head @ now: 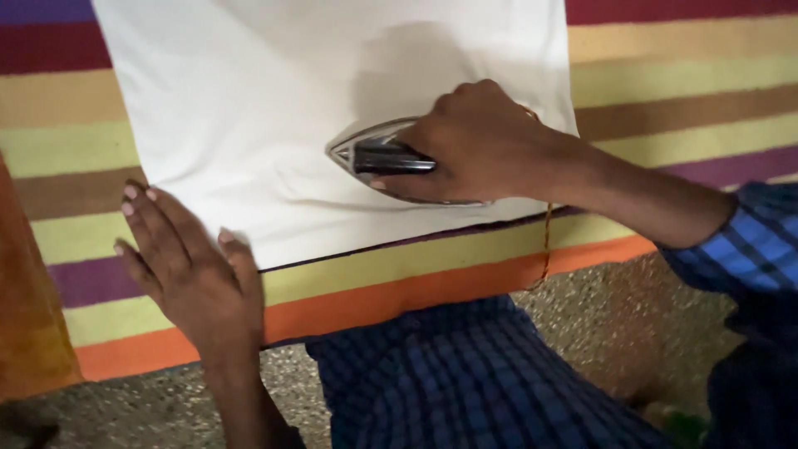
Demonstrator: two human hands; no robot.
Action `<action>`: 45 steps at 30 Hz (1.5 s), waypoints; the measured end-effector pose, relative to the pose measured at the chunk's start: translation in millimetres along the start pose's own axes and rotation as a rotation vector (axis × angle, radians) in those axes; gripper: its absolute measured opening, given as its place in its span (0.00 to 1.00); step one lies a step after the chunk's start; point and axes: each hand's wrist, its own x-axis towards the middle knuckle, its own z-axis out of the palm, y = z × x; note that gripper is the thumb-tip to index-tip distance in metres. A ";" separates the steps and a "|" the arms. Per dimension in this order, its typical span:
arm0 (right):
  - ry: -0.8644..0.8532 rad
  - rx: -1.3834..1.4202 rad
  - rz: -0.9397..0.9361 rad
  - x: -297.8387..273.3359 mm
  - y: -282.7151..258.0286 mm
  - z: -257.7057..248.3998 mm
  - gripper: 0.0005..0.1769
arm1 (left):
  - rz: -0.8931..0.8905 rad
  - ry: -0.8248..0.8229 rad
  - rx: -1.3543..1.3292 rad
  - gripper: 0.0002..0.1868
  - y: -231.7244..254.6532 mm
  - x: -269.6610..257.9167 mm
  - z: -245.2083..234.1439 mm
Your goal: The person irons a white t-shirt laid on a colorful striped mat. They smooth the fabric with their hands, use a handheld iron to press the body and sleeves, and repeatedly adjust the shirt's position to cover different areas.
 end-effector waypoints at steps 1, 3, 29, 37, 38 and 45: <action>-0.006 0.005 0.008 0.5 1.7 1.1 0.34 | 0.009 0.003 0.011 0.39 0.7 -0.9 0.3; -0.015 0.007 0.025 -3.7 3.5 1.9 0.34 | 0.015 0.018 0.029 0.38 0.0 -1.1 3.0; 0.660 0.580 1.446 -340.0 58.7 116.8 0.31 | 1.344 -0.477 -0.195 0.43 264.8 64.6 84.7; 0.643 0.531 1.524 -329.2 41.0 101.8 0.23 | 1.308 -0.496 -0.178 0.46 293.0 39.2 107.8; 0.634 0.509 1.542 -324.5 37.9 97.2 0.21 | 1.296 -0.493 -0.190 0.46 296.7 36.8 111.2; 1.001 0.722 1.317 -309.1 30.3 91.3 0.18 | 1.455 -0.419 -0.169 0.32 317.0 57.8 140.9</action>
